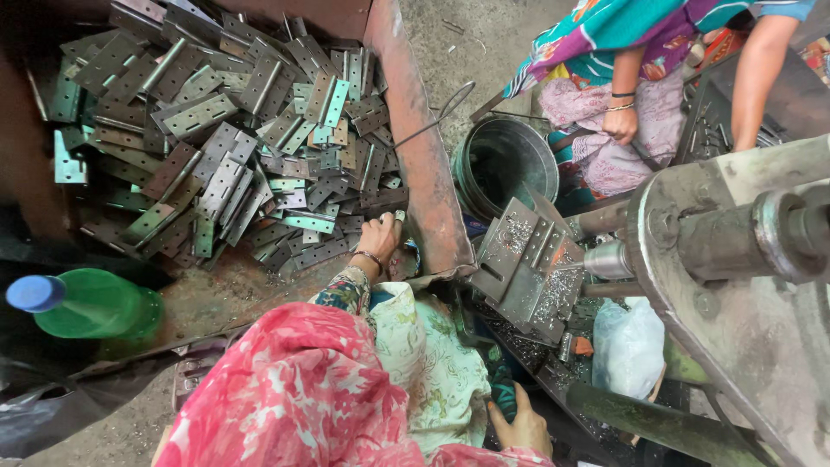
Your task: The person sits on the floor and repeatedly places small metal plates into a manual punching machine. They press a lever to punch holes in each plate, then remove the finished piece and drop it into a nearby bin. The process is repeated continuously throughout the clip.
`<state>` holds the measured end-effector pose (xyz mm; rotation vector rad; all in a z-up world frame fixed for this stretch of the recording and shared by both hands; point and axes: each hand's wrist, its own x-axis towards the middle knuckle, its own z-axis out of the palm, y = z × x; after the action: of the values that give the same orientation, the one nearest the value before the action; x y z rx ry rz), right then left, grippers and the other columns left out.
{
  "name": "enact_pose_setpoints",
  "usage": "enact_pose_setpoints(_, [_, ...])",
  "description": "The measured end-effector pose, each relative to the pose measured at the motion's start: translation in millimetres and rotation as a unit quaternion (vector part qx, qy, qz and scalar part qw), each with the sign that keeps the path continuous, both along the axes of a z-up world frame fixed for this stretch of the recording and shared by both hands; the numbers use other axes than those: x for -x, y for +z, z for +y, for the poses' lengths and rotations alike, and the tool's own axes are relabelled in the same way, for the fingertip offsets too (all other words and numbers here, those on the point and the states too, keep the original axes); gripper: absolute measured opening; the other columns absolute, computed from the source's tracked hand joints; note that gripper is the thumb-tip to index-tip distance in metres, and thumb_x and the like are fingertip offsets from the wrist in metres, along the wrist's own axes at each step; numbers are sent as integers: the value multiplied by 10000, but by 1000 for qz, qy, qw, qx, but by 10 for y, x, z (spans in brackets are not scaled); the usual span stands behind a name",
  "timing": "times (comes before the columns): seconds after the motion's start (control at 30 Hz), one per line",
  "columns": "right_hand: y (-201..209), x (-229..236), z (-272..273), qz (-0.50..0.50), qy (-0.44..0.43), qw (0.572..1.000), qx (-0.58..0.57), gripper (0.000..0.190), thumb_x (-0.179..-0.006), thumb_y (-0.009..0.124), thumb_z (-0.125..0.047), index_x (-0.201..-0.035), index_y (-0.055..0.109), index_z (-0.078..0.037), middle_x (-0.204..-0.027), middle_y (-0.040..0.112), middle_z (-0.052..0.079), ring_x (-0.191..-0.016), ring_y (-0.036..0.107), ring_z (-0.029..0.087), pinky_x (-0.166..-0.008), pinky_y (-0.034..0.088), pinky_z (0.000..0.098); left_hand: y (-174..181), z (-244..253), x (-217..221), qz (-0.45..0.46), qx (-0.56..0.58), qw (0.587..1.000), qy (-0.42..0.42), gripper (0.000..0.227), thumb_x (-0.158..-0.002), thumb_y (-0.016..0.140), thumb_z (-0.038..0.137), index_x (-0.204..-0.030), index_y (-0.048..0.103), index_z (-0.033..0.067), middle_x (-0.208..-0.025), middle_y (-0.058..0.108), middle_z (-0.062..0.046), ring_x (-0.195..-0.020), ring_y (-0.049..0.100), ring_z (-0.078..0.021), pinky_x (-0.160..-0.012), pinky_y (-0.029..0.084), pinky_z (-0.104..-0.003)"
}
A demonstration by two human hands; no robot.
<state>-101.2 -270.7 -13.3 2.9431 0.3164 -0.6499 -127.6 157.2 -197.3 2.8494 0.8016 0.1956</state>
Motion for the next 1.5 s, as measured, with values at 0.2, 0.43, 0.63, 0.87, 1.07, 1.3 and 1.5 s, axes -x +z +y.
enact_pose_setpoints(0.2, [55, 61, 64, 0, -8, 1000, -2, 832, -778, 721, -595, -1523, 452, -339, -1178, 741, 219, -1149, 706, 410, -993, 568, 510, -171, -56, 237, -67, 12, 997, 26, 498, -796, 709, 85, -1272, 563, 113, -1183, 570, -136, -983, 649, -340, -734, 569, -462])
enact_pose_setpoints(0.43, [131, 70, 126, 13, -12, 1000, -18, 828, -786, 726, -580, -1523, 437, -339, -1202, 740, 193, -1150, 699, 413, -983, 569, 516, 463, 23, 538, -297, 227, 912, 170, 726, -724, 674, -44, -1418, 556, 132, -1094, 644, -225, -992, 640, -444, -833, 543, -509])
enact_pose_setpoints(0.63, [110, 136, 140, 8, -4, 998, -57, 812, -790, 738, -561, -1511, 451, -322, -1188, 740, 194, -1137, 703, 409, -959, 570, 523, 1645, 17, 557, -403, 365, 797, 262, 657, -744, 733, 41, -1377, 617, 170, -1020, 740, -190, -926, 720, -339, -851, 553, -414])
enact_pose_setpoints(0.87, [246, 221, 190, 41, -17, 998, -50, 810, -851, 718, -589, -1523, 396, -272, -1192, 712, 209, -1133, 680, 419, -972, 540, 527, 2320, -1040, -57, -432, 309, 847, 21, 435, -859, 806, 188, -1267, 689, 92, -1140, 739, -177, -1036, 731, -304, -908, 576, -404])
enact_pose_setpoints(1.07, [256, 285, 163, 30, -21, 996, -85, 799, -855, 724, -544, -1519, 388, -252, -1182, 712, 204, -1118, 691, 405, -953, 550, 525, 2059, -2003, -43, -81, -100, 933, -335, 512, -943, 510, 237, -1432, 523, 87, -1483, 478, -153, -1387, 390, -387, -1186, 229, -613])
enact_pose_setpoints(1.3, [-27, 216, 131, 4, 16, 994, -109, 759, -835, 759, -413, -1461, 416, -158, -1091, 731, 194, -1050, 710, 395, -897, 576, 514, 1754, -1911, -147, -109, -94, 907, -395, 568, -905, 524, 162, -1464, 522, 64, -1516, 485, -180, -1435, 388, -408, -1217, 271, -519])
enact_pose_setpoints(1.5, [-41, 228, 94, 29, 7, 993, -111, 725, -872, 753, -368, -1459, 404, -123, -1078, 725, 192, -1039, 710, 388, -895, 584, 493, 1732, -1738, -339, -116, -64, 889, -438, 491, -914, 518, 126, -1399, 587, 137, -1395, 575, -149, -1352, 491, -369, -1207, 270, -561])
